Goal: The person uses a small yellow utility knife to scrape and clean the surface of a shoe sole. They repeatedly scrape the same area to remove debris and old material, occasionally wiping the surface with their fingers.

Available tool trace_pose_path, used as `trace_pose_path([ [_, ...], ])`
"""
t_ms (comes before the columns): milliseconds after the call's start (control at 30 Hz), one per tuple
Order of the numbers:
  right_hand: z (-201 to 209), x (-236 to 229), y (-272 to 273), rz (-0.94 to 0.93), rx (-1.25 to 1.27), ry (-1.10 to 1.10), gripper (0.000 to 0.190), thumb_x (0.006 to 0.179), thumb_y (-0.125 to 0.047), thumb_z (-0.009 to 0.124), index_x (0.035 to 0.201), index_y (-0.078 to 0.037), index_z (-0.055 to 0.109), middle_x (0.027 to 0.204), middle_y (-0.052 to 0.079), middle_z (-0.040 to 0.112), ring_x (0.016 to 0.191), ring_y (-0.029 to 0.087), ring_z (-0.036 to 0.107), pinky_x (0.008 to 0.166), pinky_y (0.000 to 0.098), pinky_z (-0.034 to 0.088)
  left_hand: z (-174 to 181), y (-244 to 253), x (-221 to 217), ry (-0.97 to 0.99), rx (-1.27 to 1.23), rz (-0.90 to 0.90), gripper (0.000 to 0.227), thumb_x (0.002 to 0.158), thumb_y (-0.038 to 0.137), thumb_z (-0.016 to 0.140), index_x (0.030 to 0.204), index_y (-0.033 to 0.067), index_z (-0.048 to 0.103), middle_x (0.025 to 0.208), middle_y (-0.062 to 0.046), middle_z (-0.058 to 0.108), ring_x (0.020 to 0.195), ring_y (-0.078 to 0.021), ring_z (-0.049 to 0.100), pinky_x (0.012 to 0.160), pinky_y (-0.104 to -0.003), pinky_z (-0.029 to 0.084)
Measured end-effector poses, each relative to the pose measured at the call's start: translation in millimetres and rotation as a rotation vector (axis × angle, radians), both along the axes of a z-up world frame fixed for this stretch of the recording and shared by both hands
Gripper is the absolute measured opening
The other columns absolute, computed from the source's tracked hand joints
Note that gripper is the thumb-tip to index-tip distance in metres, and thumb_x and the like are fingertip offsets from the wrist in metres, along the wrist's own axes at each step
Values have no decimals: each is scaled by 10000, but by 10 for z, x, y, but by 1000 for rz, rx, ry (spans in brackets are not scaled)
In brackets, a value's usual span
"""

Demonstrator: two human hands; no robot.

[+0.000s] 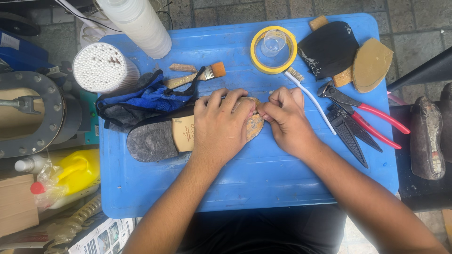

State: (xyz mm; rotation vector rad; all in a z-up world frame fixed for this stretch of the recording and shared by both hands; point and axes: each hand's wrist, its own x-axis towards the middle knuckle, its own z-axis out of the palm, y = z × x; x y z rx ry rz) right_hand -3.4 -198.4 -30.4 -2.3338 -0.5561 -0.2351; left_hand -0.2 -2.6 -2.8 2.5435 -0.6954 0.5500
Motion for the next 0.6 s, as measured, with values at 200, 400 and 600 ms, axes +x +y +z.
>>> trace_pose_path([
  [200,31,66,-77,92,-34,46,187,860,30,710,992,-103,717,957,73,478,957,273,404,891,371,360,3,10,2,24,-3,-6,139,909,163,719,1045,168,691,1205,8,666,1120,-245,600,921,-478,410],
  [400,55,57,-277,126,81,112,81,991,-31,646,1015,-72,580,1048,43,582,1026,253,456,1000,378,372,82,14,-13,-21,-15,-28,146,900,170,717,1034,120,683,1258,-54,655,1194,-286,586,1039,-510,397],
  [600,33,82,-304,59,111,124,237,906,-44,731,1128,-47,648,1116,76,682,1129,289,578,1009,385,455,52,-161,-56,-41,61,-154,230,973,161,685,1171,45,703,1347,-79,621,1278,-285,569,1123,-563,403],
])
